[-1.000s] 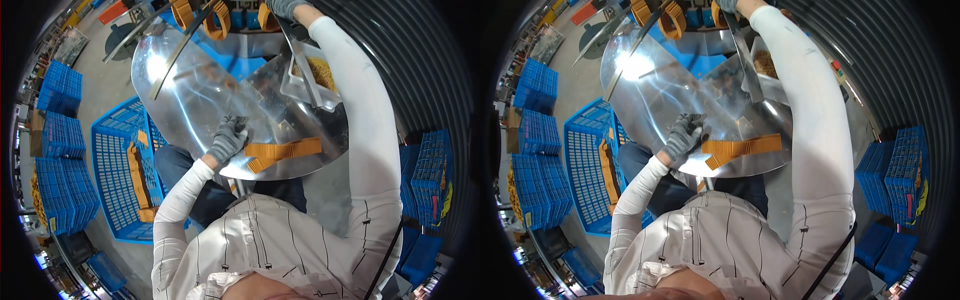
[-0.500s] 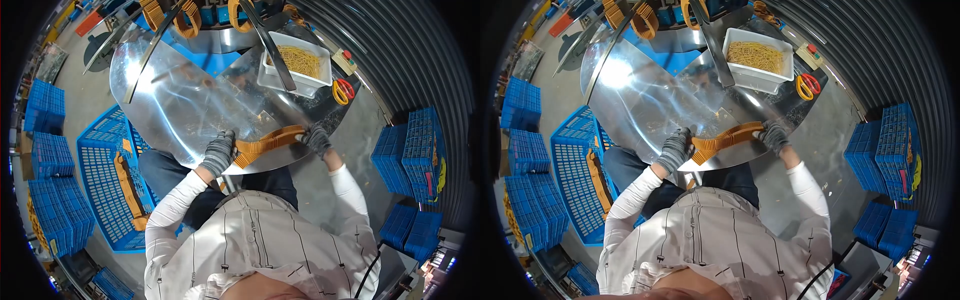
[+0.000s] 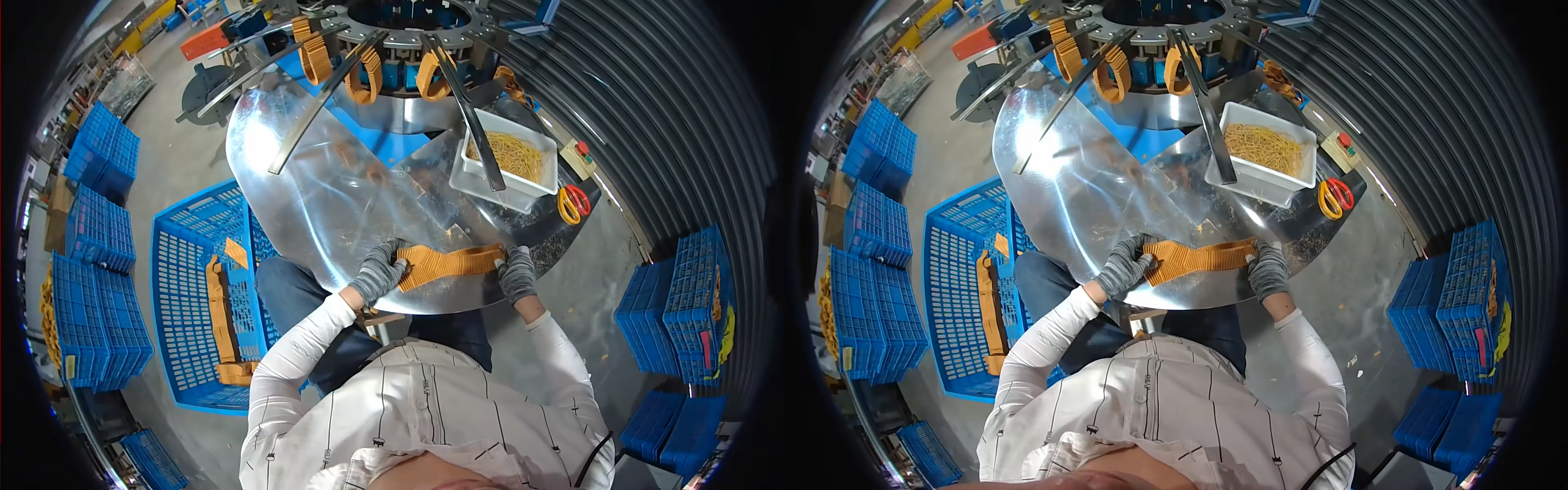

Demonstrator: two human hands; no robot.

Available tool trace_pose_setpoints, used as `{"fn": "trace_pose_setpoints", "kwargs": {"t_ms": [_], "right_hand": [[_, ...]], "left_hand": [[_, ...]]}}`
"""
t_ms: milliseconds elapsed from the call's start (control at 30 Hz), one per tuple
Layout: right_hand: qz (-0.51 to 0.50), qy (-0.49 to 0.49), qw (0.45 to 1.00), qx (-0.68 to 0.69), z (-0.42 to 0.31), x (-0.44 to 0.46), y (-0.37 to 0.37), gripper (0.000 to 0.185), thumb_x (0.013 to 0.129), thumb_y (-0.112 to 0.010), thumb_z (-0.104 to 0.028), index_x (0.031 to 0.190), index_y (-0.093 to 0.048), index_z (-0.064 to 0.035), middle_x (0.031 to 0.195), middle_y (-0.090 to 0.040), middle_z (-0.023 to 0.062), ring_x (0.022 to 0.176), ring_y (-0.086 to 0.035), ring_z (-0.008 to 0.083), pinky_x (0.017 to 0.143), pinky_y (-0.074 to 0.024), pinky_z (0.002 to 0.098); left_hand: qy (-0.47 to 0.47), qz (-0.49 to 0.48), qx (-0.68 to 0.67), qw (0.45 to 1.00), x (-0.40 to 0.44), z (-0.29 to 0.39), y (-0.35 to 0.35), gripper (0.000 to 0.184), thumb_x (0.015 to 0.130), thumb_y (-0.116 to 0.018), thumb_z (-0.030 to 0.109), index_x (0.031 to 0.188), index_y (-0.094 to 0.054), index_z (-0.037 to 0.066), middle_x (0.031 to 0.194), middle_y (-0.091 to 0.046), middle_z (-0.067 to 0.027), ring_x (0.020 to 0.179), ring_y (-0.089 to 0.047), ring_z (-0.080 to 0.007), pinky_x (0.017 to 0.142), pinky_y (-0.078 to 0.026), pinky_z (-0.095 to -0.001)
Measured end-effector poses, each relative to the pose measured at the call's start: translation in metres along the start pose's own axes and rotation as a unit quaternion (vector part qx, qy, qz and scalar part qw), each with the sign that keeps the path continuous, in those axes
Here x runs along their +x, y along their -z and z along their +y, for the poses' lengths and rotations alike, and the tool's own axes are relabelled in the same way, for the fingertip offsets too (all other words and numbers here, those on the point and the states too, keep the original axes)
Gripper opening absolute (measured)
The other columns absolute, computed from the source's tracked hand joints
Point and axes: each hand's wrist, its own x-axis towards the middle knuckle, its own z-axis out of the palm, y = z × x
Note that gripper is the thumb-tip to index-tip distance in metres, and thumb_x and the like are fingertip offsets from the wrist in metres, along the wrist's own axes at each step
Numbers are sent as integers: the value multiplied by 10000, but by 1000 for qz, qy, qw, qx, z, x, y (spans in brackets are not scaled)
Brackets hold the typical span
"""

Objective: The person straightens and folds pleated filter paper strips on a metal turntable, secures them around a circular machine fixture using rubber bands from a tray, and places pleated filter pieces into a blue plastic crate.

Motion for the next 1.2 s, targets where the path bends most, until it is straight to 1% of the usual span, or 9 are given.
{"fn": "trace_pose_setpoints", "kwargs": {"t_ms": [100,267,367,800,900,933,1000,1100,1200], "right_hand": [[-19,-78,993,88,4,-1,-4,271,738,-652,-38,979,-529,-20,727,-547,139,718,-571,300,726,-469,372],[-129,-319,848,402,-34,12,42,165,810,-549,35,931,-549,-78,704,-498,-19,528,-476,36,457,-413,187],[-122,-200,875,423,-10,12,25,146,801,-561,35,921,-561,-48,672,-479,-37,539,-480,46,465,-418,196],[-73,-216,883,409,-41,12,58,113,772,-644,-4,810,-558,-66,655,-514,-32,527,-444,41,471,-393,188],[54,17,938,342,-24,27,55,146,778,-650,-18,760,-520,-81,637,-498,-29,487,-419,46,452,-379,190],[53,-36,930,361,-22,41,66,96,832,-562,-23,766,-498,-52,655,-496,-13,625,-459,42,569,-419,221],[-45,-231,877,419,-26,78,112,32,853,-551,-63,825,-541,-50,695,-531,3,622,-493,83,601,-447,236],[-20,-82,948,307,-15,144,109,163,829,-625,-119,962,-608,-26,706,-585,16,554,-471,56,490,-376,210],[-156,-124,891,408,-54,195,118,152,819,-633,-104,947,-616,-24,677,-546,-14,497,-452,48,410,-340,186]], "left_hand": [[54,18,-181,982,-1,-2,-3,282,812,-548,-38,1088,-489,-36,871,-618,-93,742,-589,-116,688,-501,-248],[27,44,-151,987,-5,18,10,124,796,-564,-65,908,-546,-17,748,-591,-36,692,-562,-79,631,-490,-227],[14,87,-123,989,-6,29,14,67,788,-585,-52,813,-543,-7,717,-576,-18,674,-554,-71,608,-484,-227],[-56,178,59,981,-4,32,32,110,748,-638,10,827,-562,20,695,-547,-74,664,-527,-161,628,-447,-293],[-109,208,149,961,6,31,48,112,739,-640,19,815,-558,15,687,-536,-85,670,-518,-188,646,-443,-308],[-88,202,173,960,20,31,52,107,756,-641,38,802,-549,9,694,-561,-81,656,-525,-179,627,-443,-299],[-101,192,52,975,40,44,58,152,776,-641,78,879,-563,-3,786,-597,-125,717,-574,-204,675,-458,-327],[-54,102,30,993,81,102,58,198,812,-637,107,939,-579,-34,790,-632,-106,680,-609,-175,642,-511,-297],[43,51,-281,958,110,163,38,96,825,-633,96,847,-596,11,692,-595,-45,540,-567,-120,497,-500,-247]]}}
